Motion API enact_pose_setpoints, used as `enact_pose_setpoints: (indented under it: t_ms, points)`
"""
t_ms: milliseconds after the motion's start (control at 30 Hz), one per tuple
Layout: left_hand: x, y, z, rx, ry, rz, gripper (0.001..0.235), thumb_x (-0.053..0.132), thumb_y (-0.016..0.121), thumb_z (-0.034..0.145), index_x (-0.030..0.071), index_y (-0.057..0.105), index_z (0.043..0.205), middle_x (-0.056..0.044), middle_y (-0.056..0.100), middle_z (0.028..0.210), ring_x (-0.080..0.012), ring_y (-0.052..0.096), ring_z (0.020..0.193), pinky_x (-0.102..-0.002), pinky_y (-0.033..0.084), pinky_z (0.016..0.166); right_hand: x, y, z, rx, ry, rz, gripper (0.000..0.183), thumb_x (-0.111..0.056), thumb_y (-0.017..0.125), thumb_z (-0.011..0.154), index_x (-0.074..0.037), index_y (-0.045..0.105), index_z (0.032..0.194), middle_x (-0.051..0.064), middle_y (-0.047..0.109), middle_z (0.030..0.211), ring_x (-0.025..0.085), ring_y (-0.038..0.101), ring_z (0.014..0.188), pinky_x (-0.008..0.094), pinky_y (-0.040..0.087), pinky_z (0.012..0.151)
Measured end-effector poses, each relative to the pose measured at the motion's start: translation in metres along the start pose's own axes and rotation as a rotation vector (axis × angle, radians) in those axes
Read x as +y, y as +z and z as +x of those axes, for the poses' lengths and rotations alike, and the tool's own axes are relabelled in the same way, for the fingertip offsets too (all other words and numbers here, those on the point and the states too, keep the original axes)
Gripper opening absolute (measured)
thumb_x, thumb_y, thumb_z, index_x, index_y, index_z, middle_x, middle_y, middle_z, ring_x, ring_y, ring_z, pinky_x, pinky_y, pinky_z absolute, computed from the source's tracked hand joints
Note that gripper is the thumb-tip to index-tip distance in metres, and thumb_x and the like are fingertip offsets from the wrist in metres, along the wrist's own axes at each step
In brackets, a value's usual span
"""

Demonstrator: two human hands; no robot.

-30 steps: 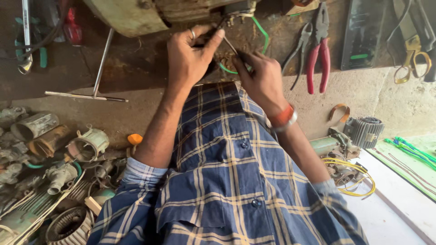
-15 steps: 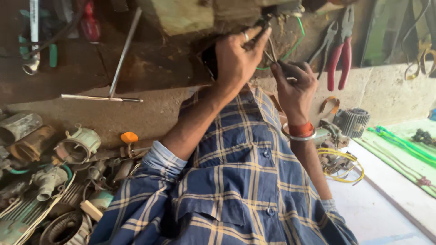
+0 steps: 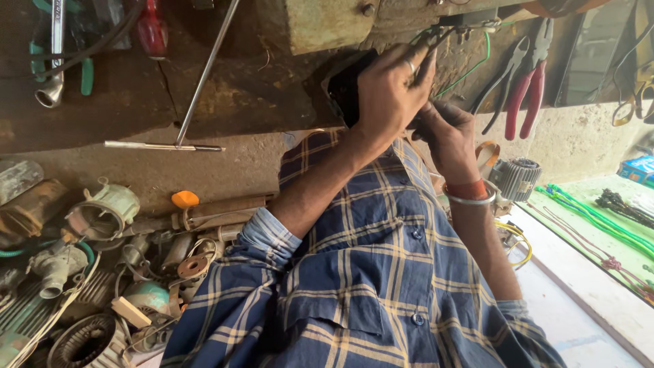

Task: The person uses pliers to strip and twist wires connected to an electric motor. They repeatedly adjust the wire ends and connections at the motor's terminal box.

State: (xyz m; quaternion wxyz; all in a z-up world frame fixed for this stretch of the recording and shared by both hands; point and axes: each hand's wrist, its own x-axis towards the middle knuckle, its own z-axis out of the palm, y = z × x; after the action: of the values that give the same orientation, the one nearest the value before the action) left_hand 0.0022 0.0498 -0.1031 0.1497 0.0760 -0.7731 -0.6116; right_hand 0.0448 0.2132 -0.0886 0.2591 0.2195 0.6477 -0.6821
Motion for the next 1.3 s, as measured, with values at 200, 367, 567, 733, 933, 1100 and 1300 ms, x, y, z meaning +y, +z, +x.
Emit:
enact_pose_setpoints:
  t_ms: [200, 367, 567, 733, 933, 1100, 1300]
  points:
    - [0.004, -0.025, 0.006, -0.169, -0.261, -0.224, 0.028, 0.019, 0.078, 0.093, 0.004, 0.075, 0.116, -0.008, 0.079, 0.083, -0.0076, 0.073, 0.061, -0.021, 0.056, 0.051, -0.015, 0.005, -0.006, 0.088, 0.025, 0.149, 0.016, -0.016, 0.069, 0.105, -0.001, 0.07, 0.109, 0.01, 0.075, 0.1, 0.015, 0.069, 0.079, 0.029, 0.055, 0.07]
    - [0.009, -0.035, 0.006, -0.166, -0.153, -0.065, 0.019, 0.019, 0.076, 0.1, 0.003, 0.077, 0.109, -0.012, 0.077, 0.08, -0.0143, 0.075, 0.068, -0.026, 0.057, 0.061, -0.008, 0.004, -0.003, 0.09, 0.136, 0.232, 0.016, -0.017, 0.066, 0.102, -0.002, 0.069, 0.103, 0.008, 0.071, 0.088, 0.016, 0.068, 0.069, 0.029, 0.053, 0.061]
    - [0.03, -0.017, 0.0, 0.034, 0.002, -0.078, 0.016, 0.012, 0.075, 0.101, 0.0, 0.073, 0.111, -0.014, 0.077, 0.099, -0.0167, 0.079, 0.087, -0.025, 0.066, 0.073, -0.012, -0.019, 0.007, -0.046, -0.018, 0.004, 0.024, -0.02, 0.066, 0.103, 0.004, 0.069, 0.101, 0.009, 0.07, 0.081, 0.014, 0.067, 0.067, 0.027, 0.052, 0.061]
    - [0.045, -0.006, -0.002, 0.065, -0.045, -0.121, 0.018, 0.006, 0.075, 0.102, -0.003, 0.07, 0.117, -0.012, 0.076, 0.105, -0.0184, 0.077, 0.093, -0.027, 0.066, 0.077, -0.033, -0.02, 0.012, -0.117, -0.063, -0.126, 0.027, -0.021, 0.068, 0.101, 0.004, 0.072, 0.107, 0.004, 0.075, 0.084, 0.01, 0.066, 0.068, 0.024, 0.054, 0.062]
    - [0.068, -0.002, -0.029, 0.177, 0.192, 0.29, 0.019, 0.004, 0.077, 0.098, -0.005, 0.069, 0.113, -0.016, 0.072, 0.104, -0.0202, 0.072, 0.093, -0.026, 0.063, 0.074, -0.055, -0.067, -0.01, -0.037, -0.646, -0.682, 0.024, -0.014, 0.076, 0.097, 0.001, 0.072, 0.116, 0.011, 0.072, 0.1, 0.014, 0.072, 0.081, 0.024, 0.06, 0.069]
    - [0.082, 0.006, -0.055, 0.194, -0.09, 0.189, 0.015, 0.009, 0.083, 0.098, 0.0, 0.071, 0.101, -0.009, 0.072, 0.093, -0.0116, 0.068, 0.075, -0.025, 0.054, 0.064, -0.067, -0.172, -0.013, 0.402, -0.826, -0.812, 0.019, -0.007, 0.081, 0.099, -0.002, 0.073, 0.115, 0.011, 0.073, 0.108, 0.023, 0.074, 0.096, 0.034, 0.058, 0.087]
    - [0.134, -0.002, -0.08, 0.232, 0.402, 0.201, 0.05, 0.01, 0.08, 0.1, 0.003, 0.038, 0.128, -0.008, 0.067, 0.108, -0.0218, 0.07, 0.096, -0.033, 0.06, 0.079, -0.058, -0.269, 0.008, 0.467, -0.689, -1.078, 0.062, -0.024, 0.094, 0.09, -0.001, 0.06, 0.137, 0.022, 0.059, 0.135, 0.039, 0.055, 0.13, 0.049, 0.044, 0.113]
